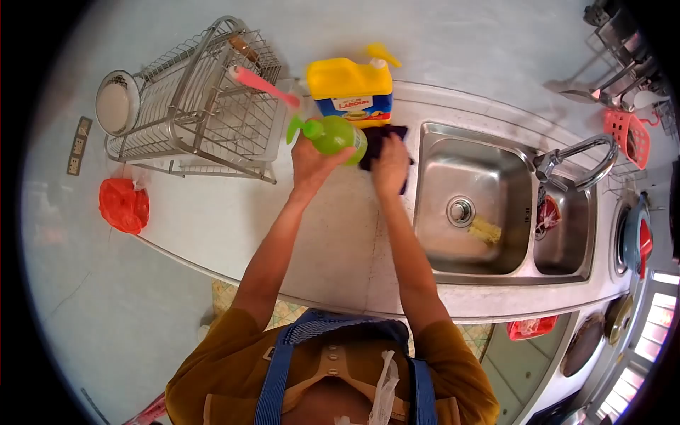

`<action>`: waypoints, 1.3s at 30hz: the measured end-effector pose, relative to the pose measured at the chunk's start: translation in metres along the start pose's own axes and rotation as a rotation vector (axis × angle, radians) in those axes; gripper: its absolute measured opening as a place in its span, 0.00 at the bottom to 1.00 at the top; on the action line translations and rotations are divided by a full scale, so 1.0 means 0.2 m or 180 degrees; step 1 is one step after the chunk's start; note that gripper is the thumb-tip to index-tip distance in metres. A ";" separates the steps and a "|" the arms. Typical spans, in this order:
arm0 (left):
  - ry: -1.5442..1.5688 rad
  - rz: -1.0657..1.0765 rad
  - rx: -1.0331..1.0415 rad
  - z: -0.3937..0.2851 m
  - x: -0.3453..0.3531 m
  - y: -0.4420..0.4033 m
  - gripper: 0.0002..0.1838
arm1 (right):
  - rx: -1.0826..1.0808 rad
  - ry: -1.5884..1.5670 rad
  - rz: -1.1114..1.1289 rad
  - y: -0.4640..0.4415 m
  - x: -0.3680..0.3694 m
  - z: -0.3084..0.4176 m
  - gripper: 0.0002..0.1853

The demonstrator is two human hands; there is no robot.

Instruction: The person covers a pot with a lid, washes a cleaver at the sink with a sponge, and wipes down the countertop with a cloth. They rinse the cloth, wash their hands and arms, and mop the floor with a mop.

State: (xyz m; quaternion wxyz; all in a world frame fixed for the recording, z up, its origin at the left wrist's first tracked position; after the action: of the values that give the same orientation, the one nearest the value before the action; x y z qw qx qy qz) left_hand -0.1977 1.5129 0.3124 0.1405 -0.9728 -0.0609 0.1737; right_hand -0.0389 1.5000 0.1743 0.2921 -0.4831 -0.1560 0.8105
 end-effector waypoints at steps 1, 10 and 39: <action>0.0025 0.0008 -0.0003 0.00 -0.01 0.01 0.25 | 0.0114 0.0077 -0.0199 -0.01 -0.07 -0.07 0.31; 0.0936 0.0426 -0.0011 0.02 0.11 0.20 0.27 | 0.3024 -0.4634 -0.0133 0.29 -0.37 -0.21 0.21; -0.1912 0.0286 0.2108 -0.45 -0.03 -0.23 0.35 | 0.0871 -0.0989 -0.0371 -0.05 -0.24 -0.42 0.21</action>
State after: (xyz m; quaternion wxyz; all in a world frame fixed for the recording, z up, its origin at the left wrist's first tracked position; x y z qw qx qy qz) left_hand -0.1739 1.5331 0.4083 0.4127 -0.7835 0.0022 0.4645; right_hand 0.0562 1.4759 0.1721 0.3738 -0.2984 -0.1154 0.8706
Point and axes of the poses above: each hand's wrist, its own y-axis away from the middle knuckle, its own x-axis out of the palm, z = x × y, the point moved 10 cm from there along -y, towards the middle knuckle, and after that the axes turned 9 degrees about -z, right-handed, at the moved point
